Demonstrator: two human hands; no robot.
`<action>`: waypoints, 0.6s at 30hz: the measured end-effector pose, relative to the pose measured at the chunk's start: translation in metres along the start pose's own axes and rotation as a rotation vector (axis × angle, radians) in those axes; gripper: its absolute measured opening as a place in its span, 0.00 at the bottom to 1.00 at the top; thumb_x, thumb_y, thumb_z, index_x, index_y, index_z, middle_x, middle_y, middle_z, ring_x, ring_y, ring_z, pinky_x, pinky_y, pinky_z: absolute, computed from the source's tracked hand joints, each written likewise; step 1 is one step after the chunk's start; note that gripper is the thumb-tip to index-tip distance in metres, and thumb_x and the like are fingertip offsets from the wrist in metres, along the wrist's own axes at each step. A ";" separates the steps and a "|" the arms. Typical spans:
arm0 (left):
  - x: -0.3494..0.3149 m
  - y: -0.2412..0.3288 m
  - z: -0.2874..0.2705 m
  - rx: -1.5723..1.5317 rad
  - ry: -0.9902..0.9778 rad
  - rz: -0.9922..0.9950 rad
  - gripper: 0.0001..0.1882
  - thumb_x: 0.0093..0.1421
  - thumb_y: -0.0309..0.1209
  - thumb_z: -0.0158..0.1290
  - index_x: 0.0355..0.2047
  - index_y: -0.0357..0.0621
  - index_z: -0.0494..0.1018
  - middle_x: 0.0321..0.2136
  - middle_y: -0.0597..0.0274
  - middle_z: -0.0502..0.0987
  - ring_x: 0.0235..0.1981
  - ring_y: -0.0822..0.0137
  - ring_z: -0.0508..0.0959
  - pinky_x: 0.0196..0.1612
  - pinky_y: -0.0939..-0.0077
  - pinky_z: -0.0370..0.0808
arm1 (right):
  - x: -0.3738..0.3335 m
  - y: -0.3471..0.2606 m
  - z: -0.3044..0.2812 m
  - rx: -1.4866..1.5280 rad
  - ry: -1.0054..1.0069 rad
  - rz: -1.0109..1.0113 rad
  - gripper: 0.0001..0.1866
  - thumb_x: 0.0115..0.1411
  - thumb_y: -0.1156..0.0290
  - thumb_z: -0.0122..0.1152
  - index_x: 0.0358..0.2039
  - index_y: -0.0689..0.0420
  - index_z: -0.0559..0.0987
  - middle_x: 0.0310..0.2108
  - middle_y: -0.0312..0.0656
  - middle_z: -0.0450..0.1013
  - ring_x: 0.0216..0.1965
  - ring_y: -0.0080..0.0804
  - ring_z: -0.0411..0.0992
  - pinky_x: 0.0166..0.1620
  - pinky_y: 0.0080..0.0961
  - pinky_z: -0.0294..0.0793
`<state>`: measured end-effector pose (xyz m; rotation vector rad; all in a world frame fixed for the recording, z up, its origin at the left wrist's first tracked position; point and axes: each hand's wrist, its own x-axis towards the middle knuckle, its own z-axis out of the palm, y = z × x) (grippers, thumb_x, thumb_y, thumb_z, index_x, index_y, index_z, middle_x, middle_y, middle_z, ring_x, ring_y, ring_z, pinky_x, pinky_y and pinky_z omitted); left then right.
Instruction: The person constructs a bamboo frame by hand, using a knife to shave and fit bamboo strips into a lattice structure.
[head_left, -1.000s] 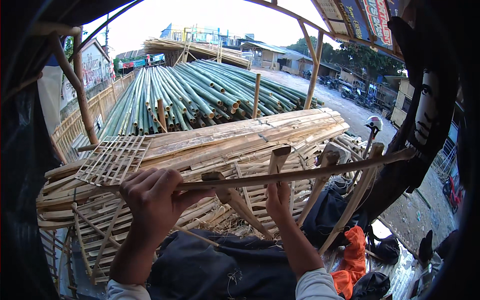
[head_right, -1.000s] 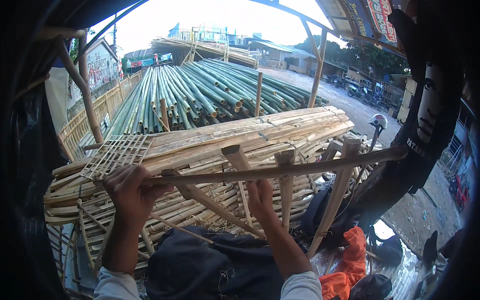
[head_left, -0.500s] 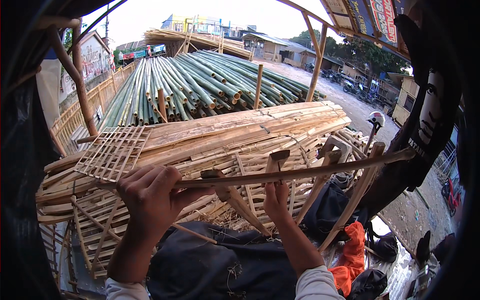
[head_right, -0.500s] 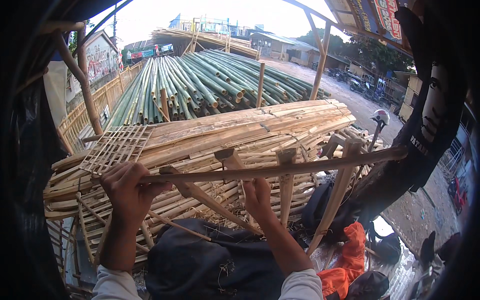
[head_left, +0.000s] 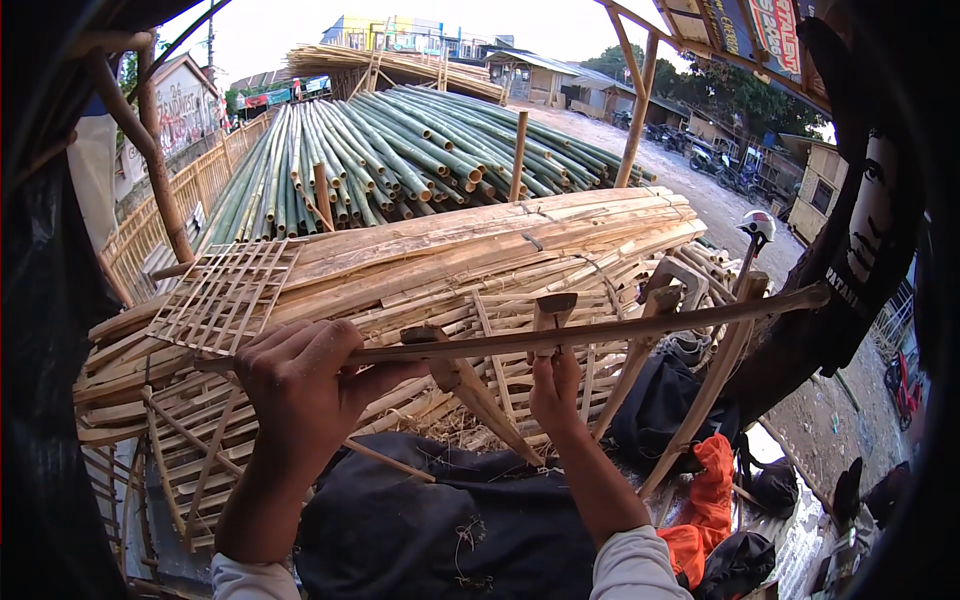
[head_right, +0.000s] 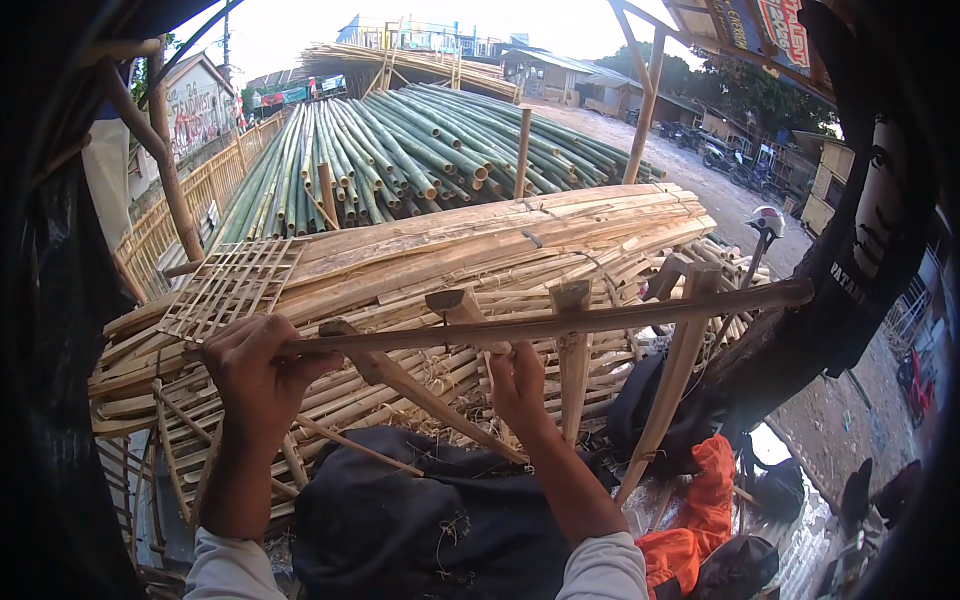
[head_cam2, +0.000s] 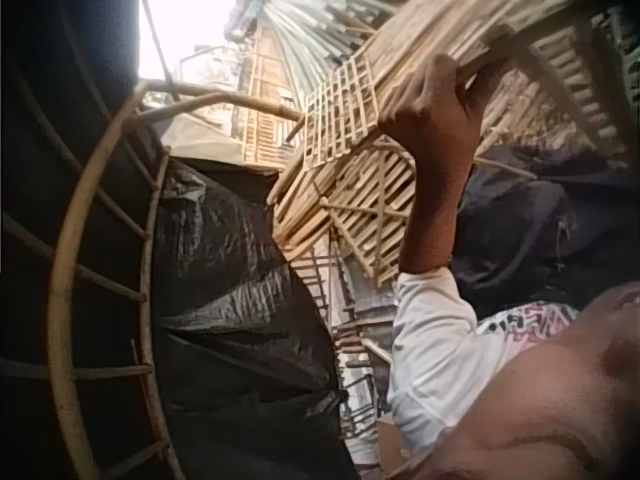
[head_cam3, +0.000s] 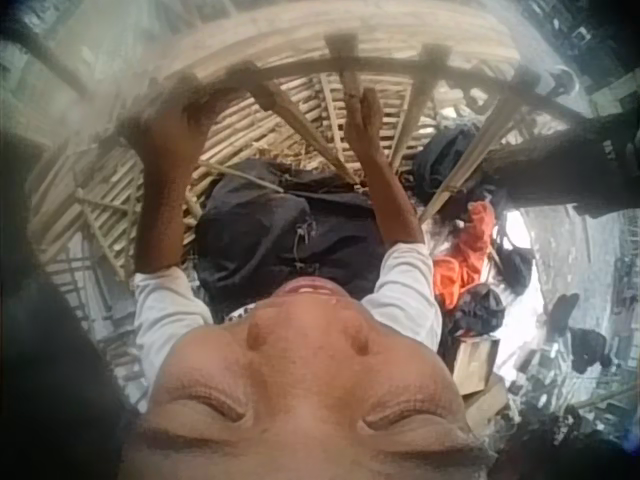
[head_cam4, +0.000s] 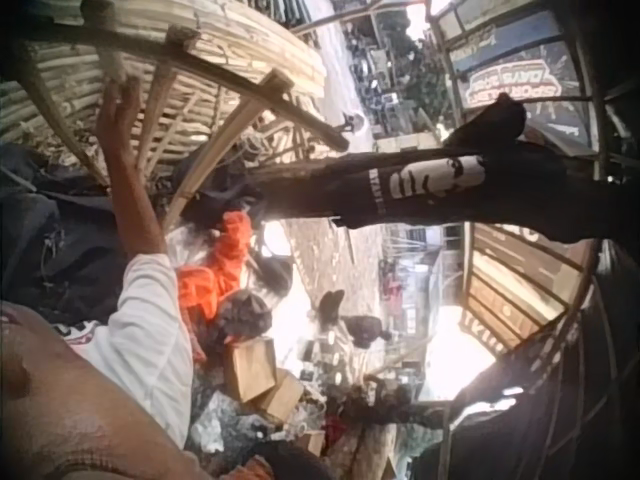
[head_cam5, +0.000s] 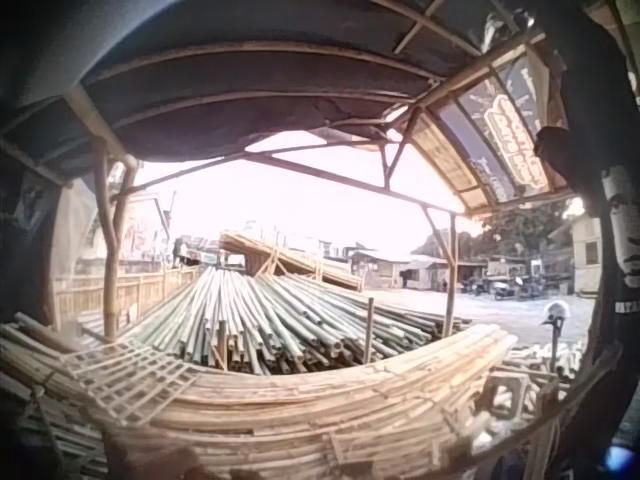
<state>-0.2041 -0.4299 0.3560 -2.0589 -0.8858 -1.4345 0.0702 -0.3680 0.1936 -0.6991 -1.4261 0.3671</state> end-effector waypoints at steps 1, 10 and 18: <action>0.001 0.000 0.001 -0.014 -0.026 -0.033 0.29 0.43 0.52 0.69 0.17 0.43 0.66 0.11 0.65 0.66 0.13 0.66 0.68 0.19 0.73 0.62 | 0.000 0.001 -0.001 -0.001 0.001 -0.007 0.10 0.69 0.70 0.48 0.45 0.62 0.73 0.31 0.37 0.70 0.34 0.22 0.66 0.39 0.25 0.67; 0.021 -0.031 0.049 0.026 -0.153 -0.153 0.29 0.52 0.50 0.66 0.14 0.40 0.67 0.09 0.56 0.63 0.11 0.58 0.66 0.19 0.66 0.62 | 0.018 0.037 -0.024 -0.066 -0.001 0.223 0.07 0.71 0.69 0.47 0.36 0.58 0.69 0.27 0.31 0.63 0.29 0.16 0.59 0.32 0.20 0.60; 0.070 -0.110 0.202 0.012 -0.679 -0.237 0.41 0.58 0.69 0.47 0.09 0.42 0.61 0.08 0.59 0.64 0.12 0.62 0.69 0.25 0.64 0.74 | 0.059 0.112 -0.068 -0.228 -0.049 0.350 0.11 0.74 0.63 0.45 0.33 0.53 0.67 0.25 0.28 0.59 0.28 0.16 0.56 0.32 0.18 0.57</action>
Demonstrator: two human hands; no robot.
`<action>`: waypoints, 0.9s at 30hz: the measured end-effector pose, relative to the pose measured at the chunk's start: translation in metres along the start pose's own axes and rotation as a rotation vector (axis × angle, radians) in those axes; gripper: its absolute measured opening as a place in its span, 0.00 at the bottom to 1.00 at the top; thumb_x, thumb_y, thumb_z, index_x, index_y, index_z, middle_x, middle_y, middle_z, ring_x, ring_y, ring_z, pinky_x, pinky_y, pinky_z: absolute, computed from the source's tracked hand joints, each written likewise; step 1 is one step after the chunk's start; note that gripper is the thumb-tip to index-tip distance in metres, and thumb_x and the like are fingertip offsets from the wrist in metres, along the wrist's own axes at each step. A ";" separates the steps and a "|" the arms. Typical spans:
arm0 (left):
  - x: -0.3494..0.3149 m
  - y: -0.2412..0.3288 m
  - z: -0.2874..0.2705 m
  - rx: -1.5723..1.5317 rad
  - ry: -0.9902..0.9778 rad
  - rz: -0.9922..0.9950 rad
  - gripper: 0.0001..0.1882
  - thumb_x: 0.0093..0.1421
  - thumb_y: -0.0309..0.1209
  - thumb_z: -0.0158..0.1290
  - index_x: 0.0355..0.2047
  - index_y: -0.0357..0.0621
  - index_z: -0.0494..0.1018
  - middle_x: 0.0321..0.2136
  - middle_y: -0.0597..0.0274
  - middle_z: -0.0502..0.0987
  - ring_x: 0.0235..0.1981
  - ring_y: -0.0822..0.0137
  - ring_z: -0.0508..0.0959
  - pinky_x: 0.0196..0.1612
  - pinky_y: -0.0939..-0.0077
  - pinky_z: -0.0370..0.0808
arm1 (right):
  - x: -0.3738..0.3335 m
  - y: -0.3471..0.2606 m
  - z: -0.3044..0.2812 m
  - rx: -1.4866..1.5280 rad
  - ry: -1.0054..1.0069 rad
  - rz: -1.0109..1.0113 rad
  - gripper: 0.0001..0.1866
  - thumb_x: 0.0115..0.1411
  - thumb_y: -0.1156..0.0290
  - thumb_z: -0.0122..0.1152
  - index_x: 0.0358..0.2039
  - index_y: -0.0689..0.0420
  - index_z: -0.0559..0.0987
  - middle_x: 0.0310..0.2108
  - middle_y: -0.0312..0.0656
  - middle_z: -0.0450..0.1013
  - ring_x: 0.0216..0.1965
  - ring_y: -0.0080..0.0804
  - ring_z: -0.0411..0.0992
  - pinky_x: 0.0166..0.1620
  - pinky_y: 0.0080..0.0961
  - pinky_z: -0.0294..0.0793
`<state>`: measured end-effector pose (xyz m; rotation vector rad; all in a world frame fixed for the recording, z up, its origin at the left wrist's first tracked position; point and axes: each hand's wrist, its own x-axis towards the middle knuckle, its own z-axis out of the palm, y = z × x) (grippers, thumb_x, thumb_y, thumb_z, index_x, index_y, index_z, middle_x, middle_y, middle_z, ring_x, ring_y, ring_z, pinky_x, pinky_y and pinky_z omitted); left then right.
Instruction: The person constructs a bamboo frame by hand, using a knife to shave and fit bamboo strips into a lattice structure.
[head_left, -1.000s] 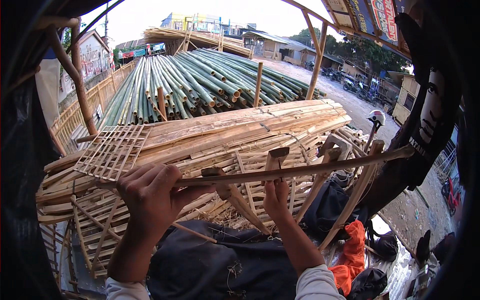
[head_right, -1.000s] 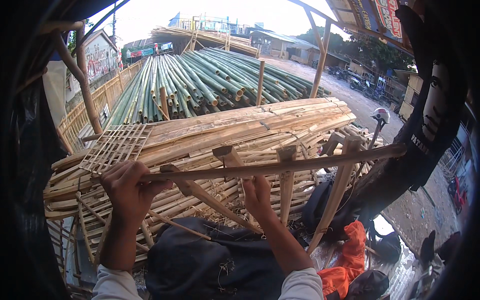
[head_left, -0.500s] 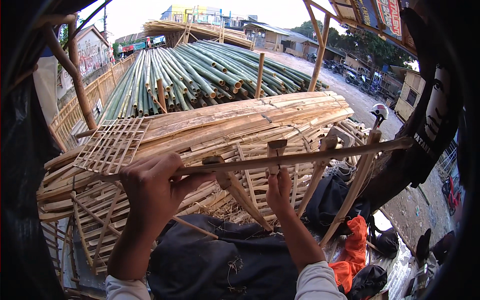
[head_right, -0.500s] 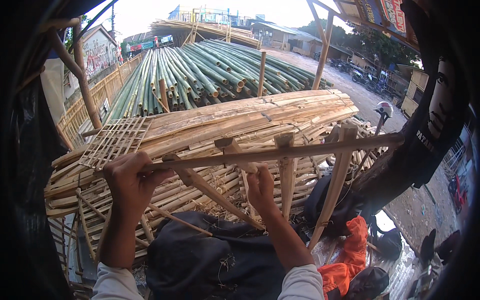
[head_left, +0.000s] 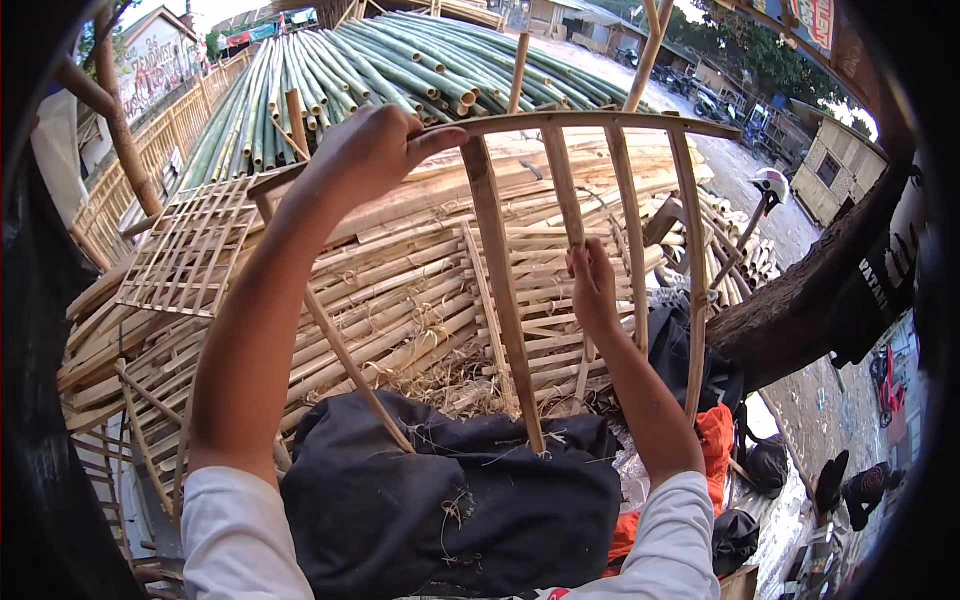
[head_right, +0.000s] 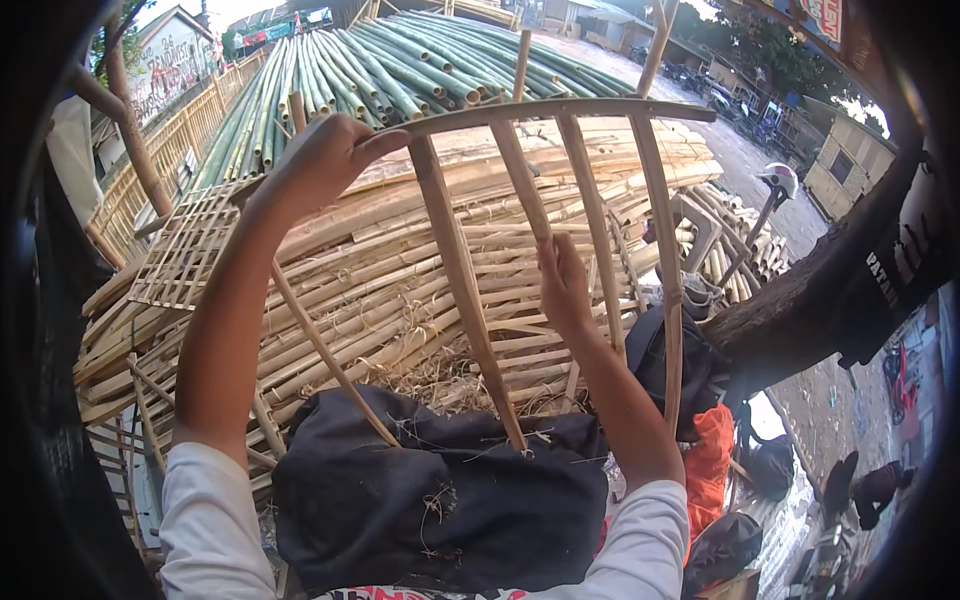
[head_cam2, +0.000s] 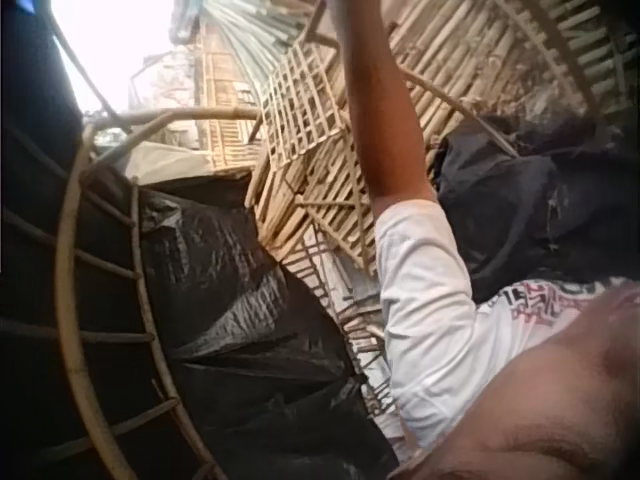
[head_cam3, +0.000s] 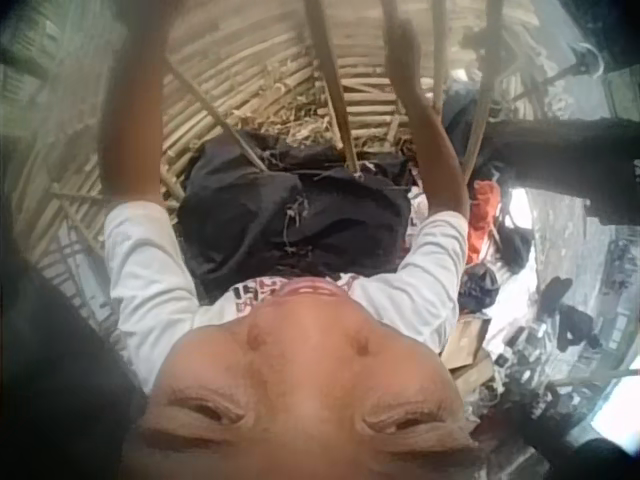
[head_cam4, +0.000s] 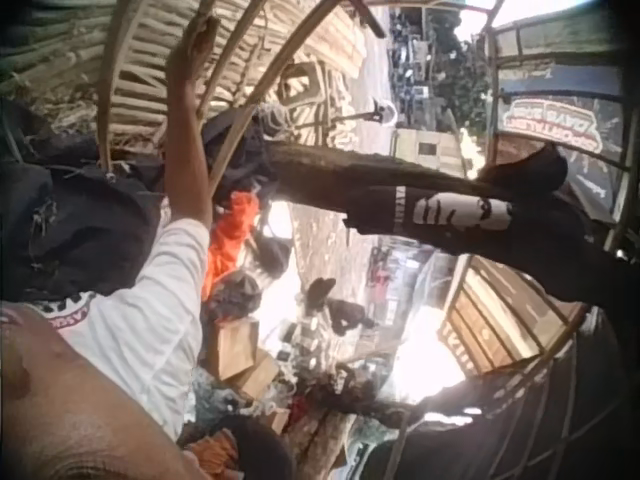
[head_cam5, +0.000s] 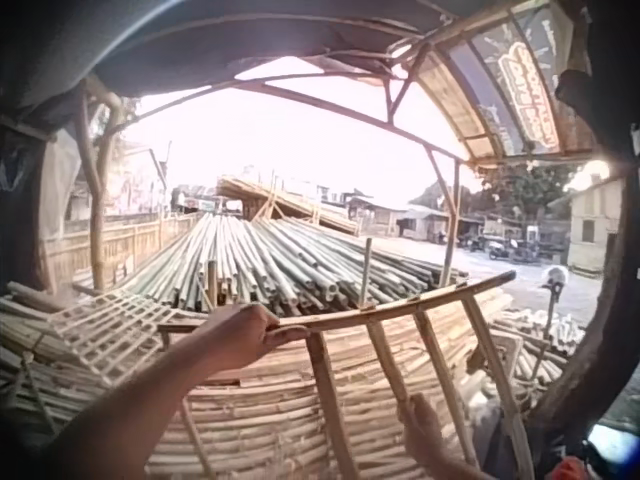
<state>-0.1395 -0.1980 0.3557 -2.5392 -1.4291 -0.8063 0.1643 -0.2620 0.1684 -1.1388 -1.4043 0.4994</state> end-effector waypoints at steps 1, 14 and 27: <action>0.015 -0.005 0.015 0.018 -0.059 -0.020 0.43 0.57 0.71 0.46 0.10 0.40 0.62 0.09 0.57 0.66 0.14 0.60 0.71 0.26 0.62 0.75 | 0.007 0.018 -0.003 -0.003 0.002 0.020 0.11 0.74 0.63 0.45 0.33 0.53 0.67 0.25 0.28 0.59 0.28 0.16 0.56 0.32 0.18 0.57; 0.071 -0.121 0.256 -0.169 -0.510 -0.132 0.45 0.54 0.78 0.42 0.10 0.46 0.55 0.10 0.70 0.52 0.15 0.72 0.57 0.21 0.64 0.57 | 0.000 0.176 0.031 -0.133 -0.055 0.291 0.14 0.72 0.62 0.48 0.36 0.60 0.72 0.23 0.31 0.59 0.26 0.19 0.56 0.29 0.23 0.58; 0.096 -0.139 0.378 -0.129 -0.813 -0.285 0.44 0.58 0.76 0.39 0.11 0.46 0.57 0.10 0.69 0.55 0.14 0.71 0.56 0.22 0.69 0.59 | 0.012 0.208 0.037 -0.265 -0.158 0.594 0.17 0.71 0.62 0.50 0.40 0.67 0.76 0.24 0.40 0.68 0.28 0.26 0.64 0.34 0.30 0.66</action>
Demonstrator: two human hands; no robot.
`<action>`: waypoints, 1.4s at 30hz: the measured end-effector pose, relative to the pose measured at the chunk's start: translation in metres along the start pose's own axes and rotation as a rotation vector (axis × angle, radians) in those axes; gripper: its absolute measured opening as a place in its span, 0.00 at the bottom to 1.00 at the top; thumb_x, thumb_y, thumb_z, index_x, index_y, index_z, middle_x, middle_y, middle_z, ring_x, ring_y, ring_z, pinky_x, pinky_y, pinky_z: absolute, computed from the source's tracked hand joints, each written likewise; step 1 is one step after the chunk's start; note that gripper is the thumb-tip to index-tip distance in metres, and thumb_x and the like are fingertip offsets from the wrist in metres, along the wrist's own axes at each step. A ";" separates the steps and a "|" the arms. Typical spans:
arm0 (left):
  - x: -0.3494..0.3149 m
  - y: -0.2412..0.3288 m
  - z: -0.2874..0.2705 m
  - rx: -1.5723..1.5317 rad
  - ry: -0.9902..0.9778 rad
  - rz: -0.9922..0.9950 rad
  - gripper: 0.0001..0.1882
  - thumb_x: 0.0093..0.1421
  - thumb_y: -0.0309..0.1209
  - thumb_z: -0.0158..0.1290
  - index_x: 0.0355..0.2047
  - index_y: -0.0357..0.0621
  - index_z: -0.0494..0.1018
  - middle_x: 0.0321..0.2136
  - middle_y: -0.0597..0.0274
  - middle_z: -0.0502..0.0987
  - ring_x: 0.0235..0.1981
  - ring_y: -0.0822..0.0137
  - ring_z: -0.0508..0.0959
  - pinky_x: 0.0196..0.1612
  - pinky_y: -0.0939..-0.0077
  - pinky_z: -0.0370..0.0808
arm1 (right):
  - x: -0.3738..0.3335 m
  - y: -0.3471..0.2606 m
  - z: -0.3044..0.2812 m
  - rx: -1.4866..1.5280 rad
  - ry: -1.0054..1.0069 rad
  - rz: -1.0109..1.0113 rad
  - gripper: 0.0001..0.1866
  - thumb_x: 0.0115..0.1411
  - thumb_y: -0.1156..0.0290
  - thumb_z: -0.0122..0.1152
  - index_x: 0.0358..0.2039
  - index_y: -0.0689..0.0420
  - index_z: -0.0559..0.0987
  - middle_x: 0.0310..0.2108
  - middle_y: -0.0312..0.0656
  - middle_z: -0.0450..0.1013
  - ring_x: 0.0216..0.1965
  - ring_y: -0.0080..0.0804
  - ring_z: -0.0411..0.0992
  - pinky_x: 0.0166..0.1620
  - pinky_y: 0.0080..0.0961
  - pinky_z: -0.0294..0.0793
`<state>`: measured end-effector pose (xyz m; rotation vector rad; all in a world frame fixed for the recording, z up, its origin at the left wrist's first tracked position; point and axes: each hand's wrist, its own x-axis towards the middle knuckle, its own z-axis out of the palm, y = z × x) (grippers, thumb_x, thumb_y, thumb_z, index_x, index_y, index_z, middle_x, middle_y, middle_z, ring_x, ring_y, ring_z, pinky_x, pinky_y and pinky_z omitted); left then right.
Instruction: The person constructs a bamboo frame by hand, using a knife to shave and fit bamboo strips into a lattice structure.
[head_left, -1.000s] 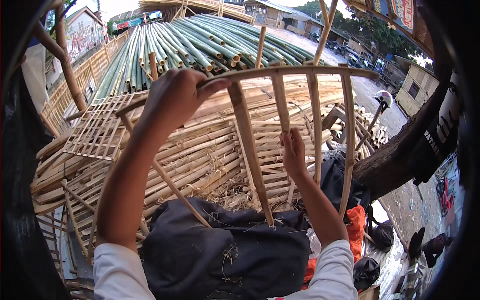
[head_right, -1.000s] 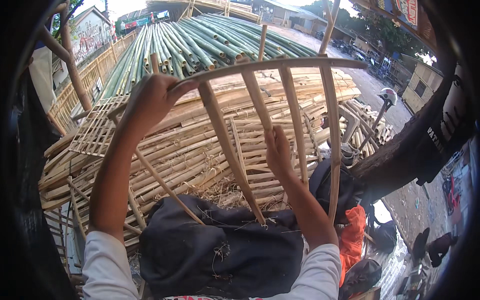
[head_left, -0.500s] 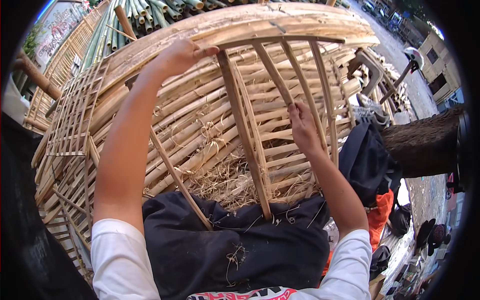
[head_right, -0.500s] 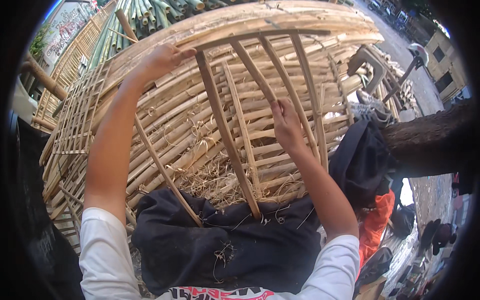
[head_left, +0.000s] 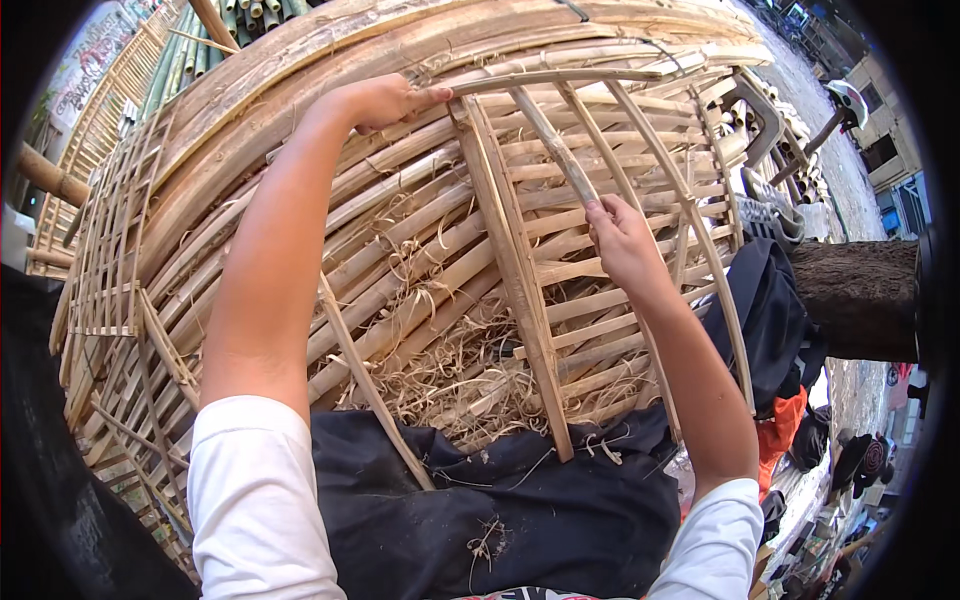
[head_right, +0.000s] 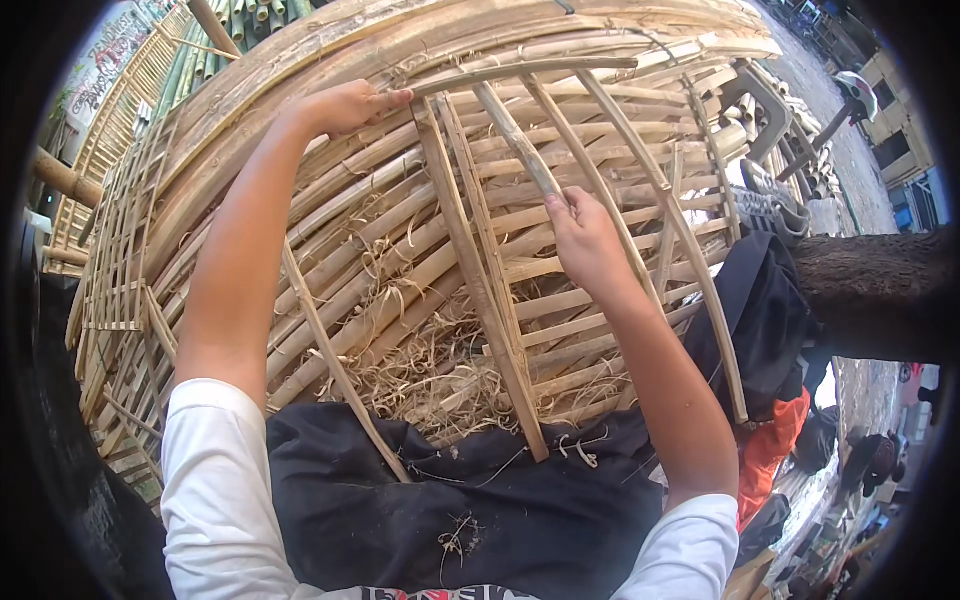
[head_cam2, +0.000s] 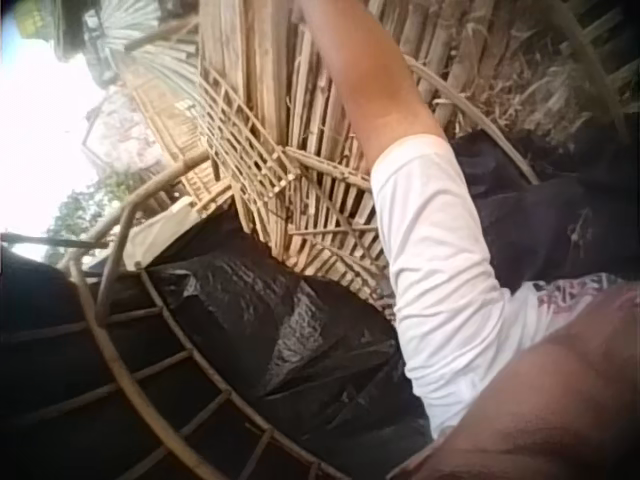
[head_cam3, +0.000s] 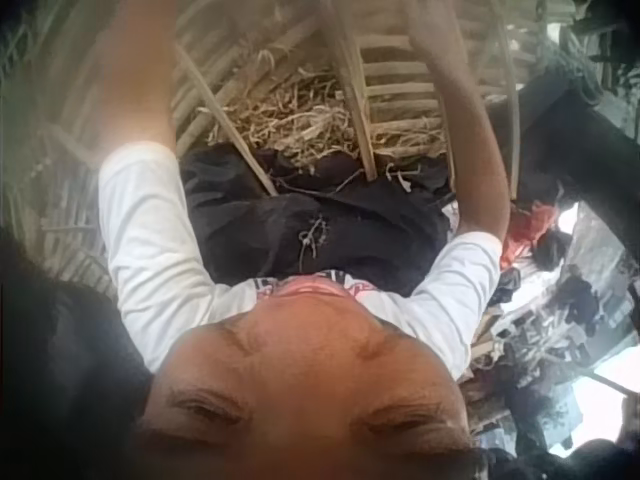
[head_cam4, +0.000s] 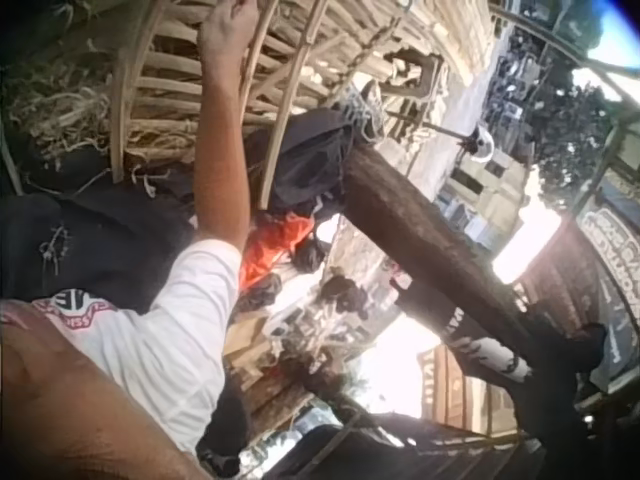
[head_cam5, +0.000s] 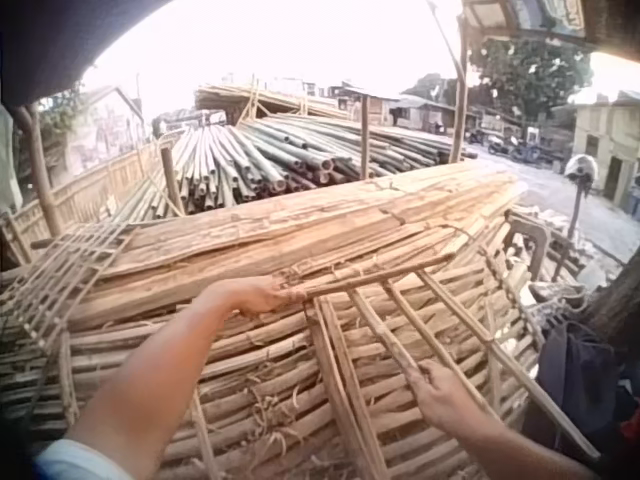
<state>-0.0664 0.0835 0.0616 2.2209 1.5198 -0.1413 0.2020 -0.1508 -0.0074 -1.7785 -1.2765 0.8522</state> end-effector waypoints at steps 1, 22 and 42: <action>0.004 -0.005 0.006 -0.017 -0.014 0.015 0.43 0.58 0.75 0.39 0.11 0.46 0.57 0.11 0.69 0.55 0.13 0.71 0.55 0.21 0.70 0.57 | 0.000 0.003 0.004 0.022 -0.023 0.015 0.17 0.70 0.62 0.50 0.40 0.66 0.75 0.24 0.40 0.68 0.28 0.25 0.64 0.34 0.29 0.66; -0.007 -0.037 0.038 0.040 -0.038 0.014 0.45 0.57 0.75 0.41 0.26 0.38 0.74 0.20 0.54 0.72 0.27 0.60 0.74 0.39 0.59 0.72 | -0.027 0.019 0.075 -0.040 0.027 -0.068 0.18 0.69 0.63 0.51 0.46 0.68 0.70 0.31 0.59 0.76 0.37 0.53 0.77 0.44 0.42 0.73; 0.002 0.022 0.086 0.032 0.493 0.268 0.27 0.67 0.58 0.44 0.48 0.49 0.71 0.45 0.50 0.78 0.48 0.48 0.78 0.51 0.53 0.72 | -0.048 0.011 0.096 -0.342 0.261 -0.200 0.21 0.64 0.72 0.54 0.57 0.61 0.67 0.39 0.54 0.73 0.41 0.55 0.73 0.46 0.46 0.71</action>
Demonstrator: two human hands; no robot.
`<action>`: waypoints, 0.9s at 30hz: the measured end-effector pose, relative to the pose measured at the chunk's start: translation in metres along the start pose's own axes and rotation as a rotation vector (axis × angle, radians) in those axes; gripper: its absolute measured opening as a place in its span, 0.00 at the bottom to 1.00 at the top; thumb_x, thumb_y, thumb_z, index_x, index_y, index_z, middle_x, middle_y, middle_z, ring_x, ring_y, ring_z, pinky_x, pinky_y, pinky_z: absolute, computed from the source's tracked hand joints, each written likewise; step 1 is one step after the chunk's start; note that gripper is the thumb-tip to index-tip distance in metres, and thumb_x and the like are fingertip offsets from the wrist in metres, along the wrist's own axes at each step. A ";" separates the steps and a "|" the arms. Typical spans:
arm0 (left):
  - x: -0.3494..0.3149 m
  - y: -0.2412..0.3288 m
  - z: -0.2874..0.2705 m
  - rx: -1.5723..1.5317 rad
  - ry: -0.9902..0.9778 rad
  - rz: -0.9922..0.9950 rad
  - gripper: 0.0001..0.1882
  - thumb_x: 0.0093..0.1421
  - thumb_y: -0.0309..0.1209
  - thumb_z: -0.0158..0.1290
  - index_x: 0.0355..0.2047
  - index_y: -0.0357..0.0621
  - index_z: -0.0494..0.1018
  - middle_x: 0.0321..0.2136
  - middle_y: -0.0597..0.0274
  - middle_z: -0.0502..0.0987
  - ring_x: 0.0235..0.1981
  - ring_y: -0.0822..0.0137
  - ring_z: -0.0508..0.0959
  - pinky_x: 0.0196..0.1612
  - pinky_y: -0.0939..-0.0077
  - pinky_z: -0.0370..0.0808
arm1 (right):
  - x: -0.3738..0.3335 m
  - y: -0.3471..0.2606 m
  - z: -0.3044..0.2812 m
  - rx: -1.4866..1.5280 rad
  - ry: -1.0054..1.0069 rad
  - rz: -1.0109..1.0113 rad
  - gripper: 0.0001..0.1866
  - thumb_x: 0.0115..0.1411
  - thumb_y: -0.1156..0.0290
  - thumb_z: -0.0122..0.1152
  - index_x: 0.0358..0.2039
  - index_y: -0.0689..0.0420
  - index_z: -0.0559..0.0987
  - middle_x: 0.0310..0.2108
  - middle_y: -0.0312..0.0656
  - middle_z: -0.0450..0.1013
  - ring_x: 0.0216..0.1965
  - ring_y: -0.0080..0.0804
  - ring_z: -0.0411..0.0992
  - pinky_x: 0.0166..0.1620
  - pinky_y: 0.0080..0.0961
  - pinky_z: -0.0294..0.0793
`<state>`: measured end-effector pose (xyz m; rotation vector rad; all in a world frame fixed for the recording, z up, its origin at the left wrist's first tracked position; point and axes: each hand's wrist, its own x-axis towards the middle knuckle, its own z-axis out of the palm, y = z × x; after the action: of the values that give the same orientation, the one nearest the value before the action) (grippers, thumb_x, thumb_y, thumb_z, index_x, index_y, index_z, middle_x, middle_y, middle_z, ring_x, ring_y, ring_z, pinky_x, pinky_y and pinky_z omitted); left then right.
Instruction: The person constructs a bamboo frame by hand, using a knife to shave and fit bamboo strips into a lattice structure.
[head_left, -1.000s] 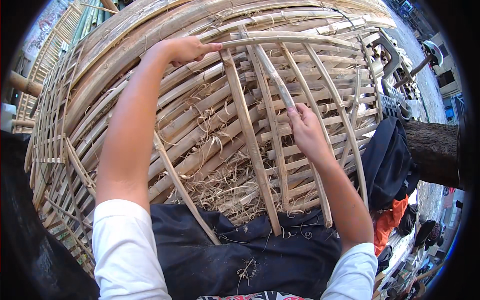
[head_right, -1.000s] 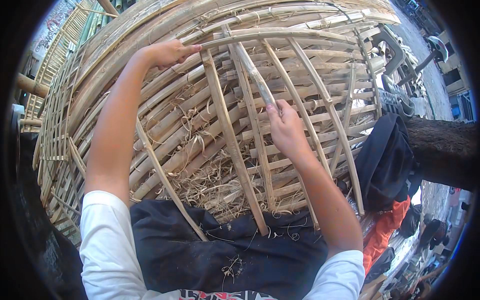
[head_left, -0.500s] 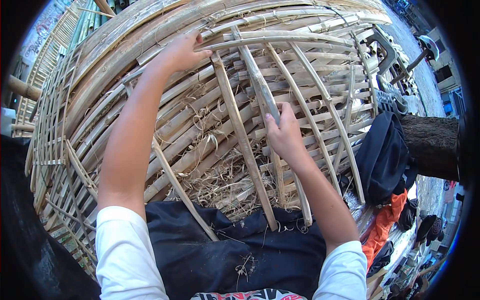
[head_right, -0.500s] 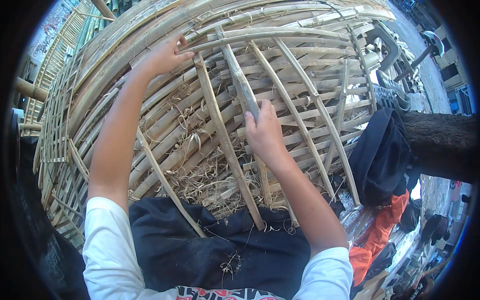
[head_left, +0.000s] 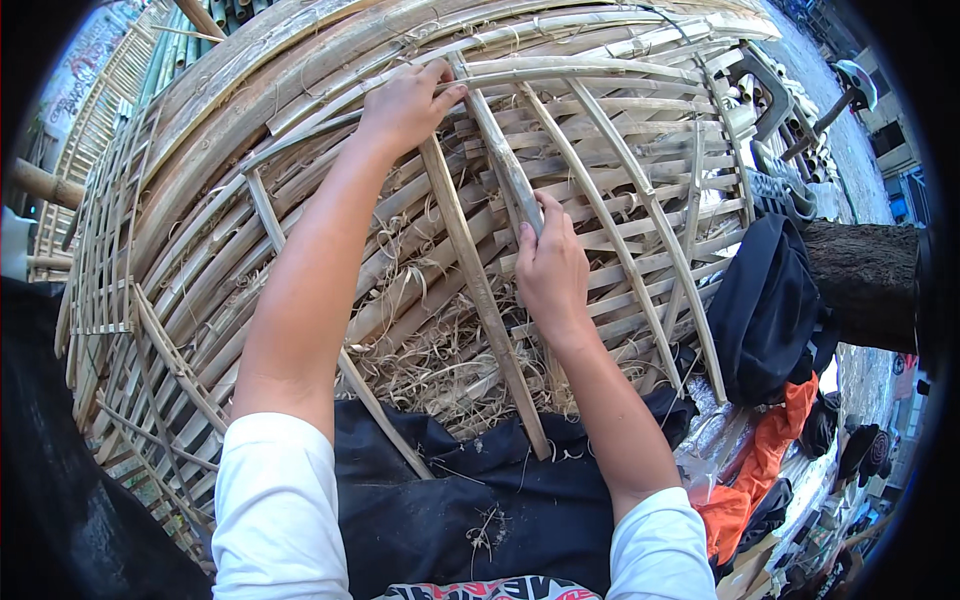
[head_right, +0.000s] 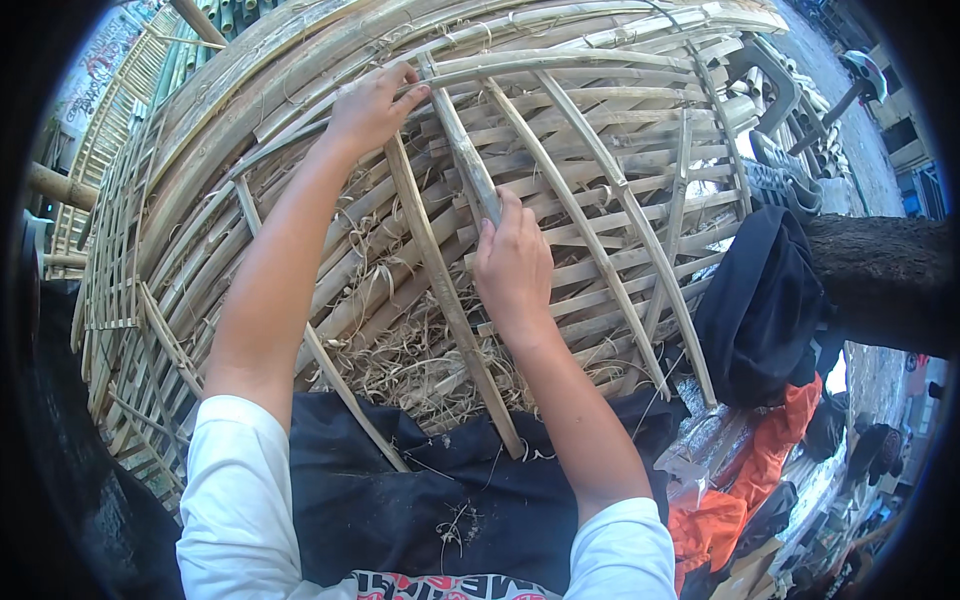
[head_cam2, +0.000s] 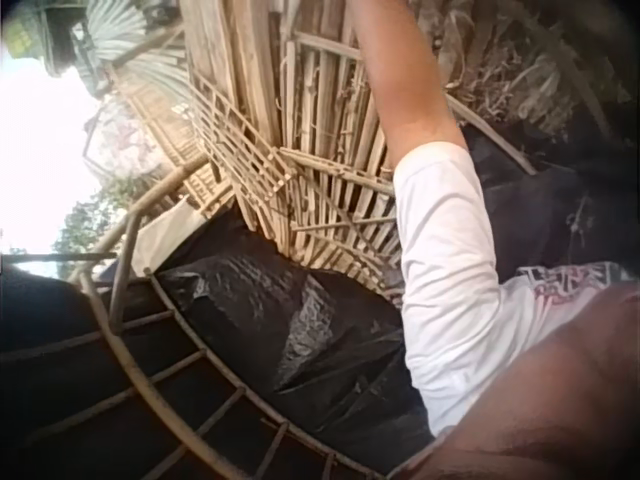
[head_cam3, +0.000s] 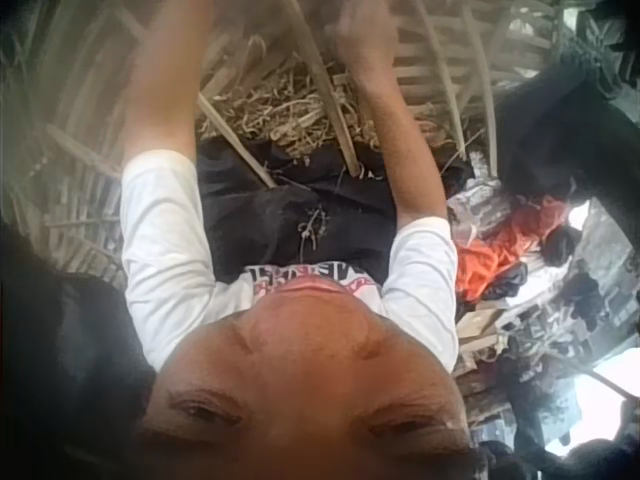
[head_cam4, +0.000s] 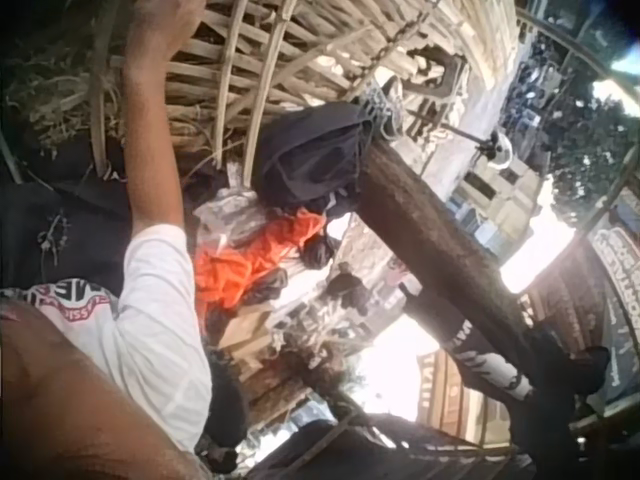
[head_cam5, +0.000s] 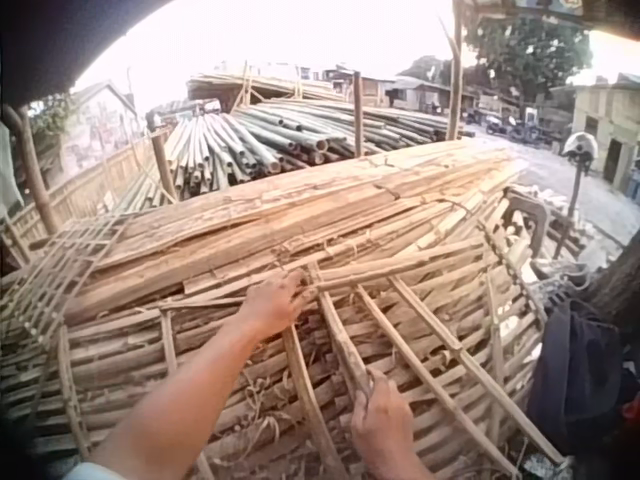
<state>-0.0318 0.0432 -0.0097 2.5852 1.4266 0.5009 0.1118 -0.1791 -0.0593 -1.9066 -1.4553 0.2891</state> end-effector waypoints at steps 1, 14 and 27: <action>0.003 -0.001 0.000 0.028 -0.035 -0.017 0.28 0.67 0.59 0.42 0.49 0.49 0.71 0.45 0.50 0.79 0.49 0.48 0.77 0.51 0.52 0.72 | 0.000 0.000 0.001 -0.028 0.023 -0.008 0.21 0.64 0.72 0.54 0.56 0.61 0.68 0.39 0.54 0.73 0.41 0.54 0.73 0.46 0.46 0.71; 0.010 0.001 0.001 0.127 -0.188 -0.096 0.33 0.69 0.59 0.37 0.55 0.42 0.68 0.52 0.46 0.76 0.55 0.47 0.75 0.56 0.49 0.70 | -0.002 0.001 0.010 -0.024 0.147 -0.077 0.18 0.62 0.72 0.57 0.52 0.64 0.73 0.40 0.52 0.72 0.43 0.50 0.72 0.48 0.42 0.70; 0.015 -0.009 0.016 0.169 -0.017 -0.051 0.33 0.67 0.62 0.39 0.43 0.43 0.73 0.44 0.46 0.77 0.49 0.45 0.76 0.51 0.48 0.71 | -0.005 0.001 0.012 0.018 0.165 -0.061 0.18 0.63 0.73 0.56 0.52 0.63 0.74 0.39 0.50 0.73 0.42 0.49 0.72 0.48 0.43 0.69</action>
<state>-0.0260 0.0613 -0.0243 2.6652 1.5892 0.3644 0.1041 -0.1787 -0.0700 -1.8220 -1.3928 0.1131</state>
